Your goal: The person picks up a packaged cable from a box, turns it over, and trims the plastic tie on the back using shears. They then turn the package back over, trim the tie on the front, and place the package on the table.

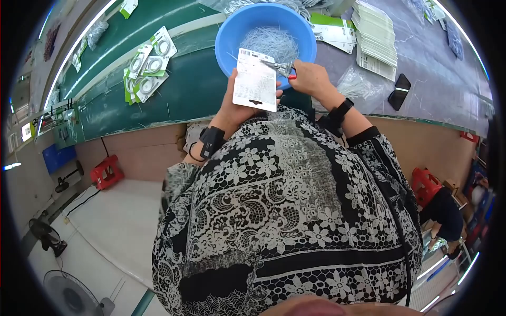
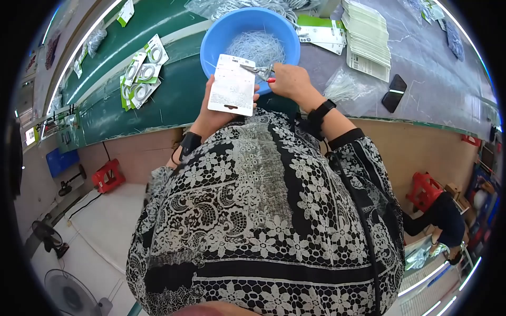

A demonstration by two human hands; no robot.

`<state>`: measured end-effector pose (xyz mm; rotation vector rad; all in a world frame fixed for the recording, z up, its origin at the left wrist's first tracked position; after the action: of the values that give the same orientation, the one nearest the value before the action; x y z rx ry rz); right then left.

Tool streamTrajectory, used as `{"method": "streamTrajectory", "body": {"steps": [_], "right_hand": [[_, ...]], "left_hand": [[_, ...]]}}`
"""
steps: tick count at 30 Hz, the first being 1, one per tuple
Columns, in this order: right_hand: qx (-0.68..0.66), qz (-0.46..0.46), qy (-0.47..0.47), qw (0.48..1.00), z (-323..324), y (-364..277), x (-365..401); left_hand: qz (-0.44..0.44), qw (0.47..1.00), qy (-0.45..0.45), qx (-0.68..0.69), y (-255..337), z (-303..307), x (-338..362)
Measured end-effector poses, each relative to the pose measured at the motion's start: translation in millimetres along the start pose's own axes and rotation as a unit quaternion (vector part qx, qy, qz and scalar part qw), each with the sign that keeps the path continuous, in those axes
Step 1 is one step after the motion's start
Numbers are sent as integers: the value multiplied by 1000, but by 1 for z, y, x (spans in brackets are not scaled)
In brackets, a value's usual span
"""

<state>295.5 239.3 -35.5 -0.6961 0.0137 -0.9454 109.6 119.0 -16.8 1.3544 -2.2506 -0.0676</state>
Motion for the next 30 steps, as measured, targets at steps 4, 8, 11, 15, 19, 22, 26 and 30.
{"method": "streamTrajectory", "body": {"steps": [4, 8, 11, 15, 19, 22, 26, 30], "right_hand": [[-35, 9, 20, 999, 13, 10, 22], [-3, 119, 76, 990, 25, -2, 39], [0, 118, 87, 989, 19, -7, 34], [0, 116, 76, 990, 18, -5, 33], [-12, 80, 20, 996, 16, -5, 30], [-16, 73, 2, 997, 11, 0, 29], [-7, 66, -17, 998, 0, 5, 27], [-4, 34, -67, 997, -4, 5, 25]], "left_hand": [[-28, 999, -14, 26, 8, -1, 6], [-40, 997, -45, 41, 8, -1, 8], [-39, 999, -24, -13, 8, -3, 7], [-27, 1000, -12, 2, 4, -9, 6], [-22, 1000, -17, 8, 5, -8, 6], [-29, 999, 7, -33, 0, -4, 3], [-35, 992, 36, -117, -3, 6, 0], [-35, 994, 35, -96, -6, 10, 0]]}}
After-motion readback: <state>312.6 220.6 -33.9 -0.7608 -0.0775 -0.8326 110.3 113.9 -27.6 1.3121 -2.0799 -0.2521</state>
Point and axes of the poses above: each hand's wrist, its own x-axis away from the middle knuckle, its own z-axis out of the back of the hand, y = z × x, the point moved 1 cm from there along -x, towards the middle knuckle, and after that the axes turned 9 degrees about -x, right-handed, at the moved point
